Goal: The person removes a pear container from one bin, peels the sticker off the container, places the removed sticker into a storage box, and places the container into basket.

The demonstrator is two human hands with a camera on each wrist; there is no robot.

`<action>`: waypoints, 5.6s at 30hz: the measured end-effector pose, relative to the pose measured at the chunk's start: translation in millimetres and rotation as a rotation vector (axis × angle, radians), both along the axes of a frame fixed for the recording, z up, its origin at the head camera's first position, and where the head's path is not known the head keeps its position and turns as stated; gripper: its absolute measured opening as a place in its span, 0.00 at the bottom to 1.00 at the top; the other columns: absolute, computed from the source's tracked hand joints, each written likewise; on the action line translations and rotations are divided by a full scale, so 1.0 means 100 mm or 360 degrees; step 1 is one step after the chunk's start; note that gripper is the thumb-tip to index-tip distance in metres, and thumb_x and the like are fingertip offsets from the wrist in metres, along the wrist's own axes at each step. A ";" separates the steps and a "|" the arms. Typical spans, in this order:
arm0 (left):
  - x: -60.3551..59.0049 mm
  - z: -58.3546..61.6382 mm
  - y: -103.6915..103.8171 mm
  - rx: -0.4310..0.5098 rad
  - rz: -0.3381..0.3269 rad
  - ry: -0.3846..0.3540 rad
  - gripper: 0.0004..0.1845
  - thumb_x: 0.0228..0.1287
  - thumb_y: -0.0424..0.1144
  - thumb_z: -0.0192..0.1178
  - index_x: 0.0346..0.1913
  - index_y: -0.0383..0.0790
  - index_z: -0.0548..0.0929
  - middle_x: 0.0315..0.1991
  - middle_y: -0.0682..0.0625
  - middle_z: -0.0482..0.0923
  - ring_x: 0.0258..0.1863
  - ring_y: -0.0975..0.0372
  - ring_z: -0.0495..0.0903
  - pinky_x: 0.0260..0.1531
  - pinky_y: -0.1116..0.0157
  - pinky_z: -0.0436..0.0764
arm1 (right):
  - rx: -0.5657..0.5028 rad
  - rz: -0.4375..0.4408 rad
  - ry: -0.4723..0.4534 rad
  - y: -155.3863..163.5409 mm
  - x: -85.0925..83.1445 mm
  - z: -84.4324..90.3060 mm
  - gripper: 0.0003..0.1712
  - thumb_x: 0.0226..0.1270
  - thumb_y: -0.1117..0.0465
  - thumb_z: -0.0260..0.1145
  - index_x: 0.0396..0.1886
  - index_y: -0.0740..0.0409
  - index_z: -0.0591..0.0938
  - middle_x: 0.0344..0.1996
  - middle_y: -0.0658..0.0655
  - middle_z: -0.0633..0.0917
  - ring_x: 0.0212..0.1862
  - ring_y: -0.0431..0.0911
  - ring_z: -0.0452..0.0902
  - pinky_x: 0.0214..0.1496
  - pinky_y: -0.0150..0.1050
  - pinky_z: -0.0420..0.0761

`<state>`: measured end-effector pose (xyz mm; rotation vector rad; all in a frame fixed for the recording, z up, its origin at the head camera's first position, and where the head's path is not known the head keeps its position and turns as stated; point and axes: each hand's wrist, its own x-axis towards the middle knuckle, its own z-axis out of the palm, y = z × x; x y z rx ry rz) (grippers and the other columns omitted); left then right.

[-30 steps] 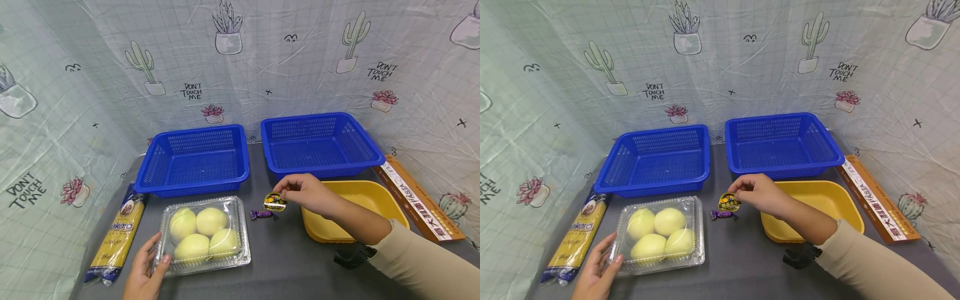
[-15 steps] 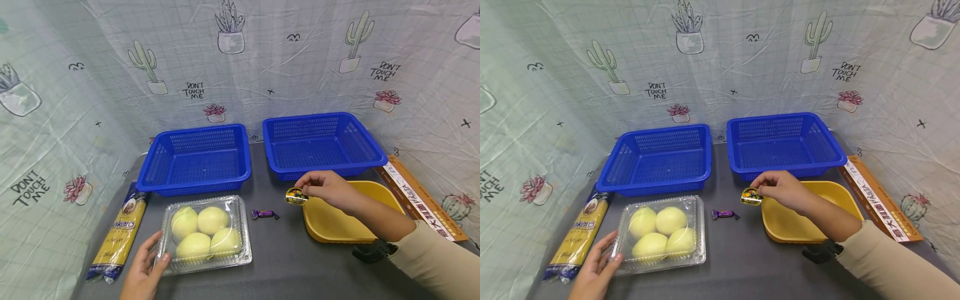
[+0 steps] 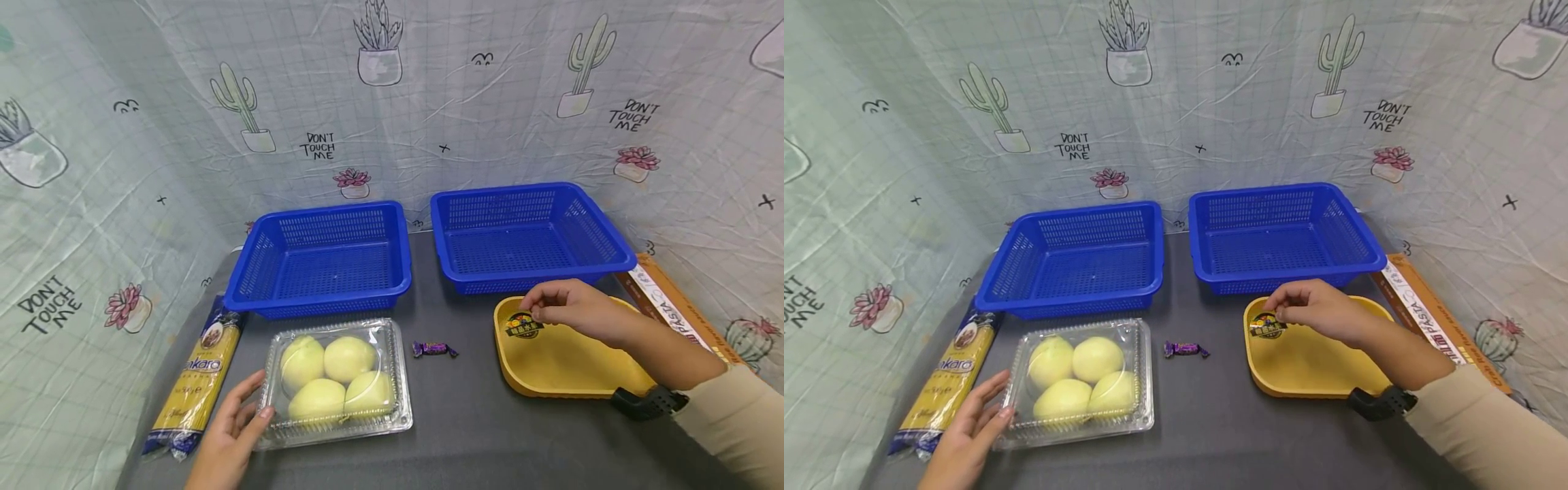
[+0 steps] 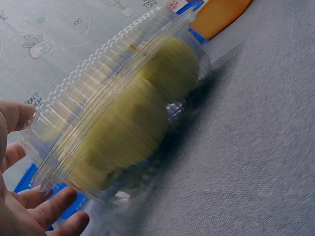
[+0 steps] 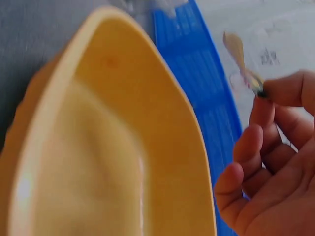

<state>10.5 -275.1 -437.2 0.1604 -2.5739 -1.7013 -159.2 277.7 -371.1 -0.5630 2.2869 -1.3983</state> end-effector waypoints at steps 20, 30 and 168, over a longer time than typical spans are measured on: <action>-0.12 0.10 -0.08 0.0009 -0.0070 -0.0206 0.32 0.85 0.45 0.57 0.84 0.50 0.60 0.82 0.41 0.55 0.59 0.70 0.77 0.50 0.67 0.82 | 0.0284 0.0290 -0.0234 0.54 -0.23 -0.28 0.11 0.82 0.64 0.62 0.56 0.63 0.85 0.46 0.58 0.85 0.41 0.50 0.77 0.43 0.38 0.78; -0.21 0.11 -0.11 0.0061 -0.0094 -0.0179 0.33 0.85 0.44 0.58 0.84 0.48 0.59 0.81 0.43 0.55 0.59 0.69 0.77 0.51 0.69 0.80 | 0.0375 0.0349 -0.0173 0.58 -0.24 -0.39 0.08 0.81 0.66 0.63 0.53 0.62 0.86 0.40 0.56 0.83 0.40 0.44 0.76 0.43 0.35 0.78; -1.48 0.11 -0.56 -0.0069 0.0293 0.0094 0.35 0.88 0.51 0.45 0.88 0.50 0.50 0.78 0.37 0.62 0.61 0.48 0.75 0.44 0.72 0.81 | -0.0329 -0.0055 -0.0107 -2.00 0.78 -0.68 0.53 0.77 0.52 0.70 0.89 0.52 0.48 0.76 0.73 0.66 0.39 0.51 0.83 0.32 0.45 0.86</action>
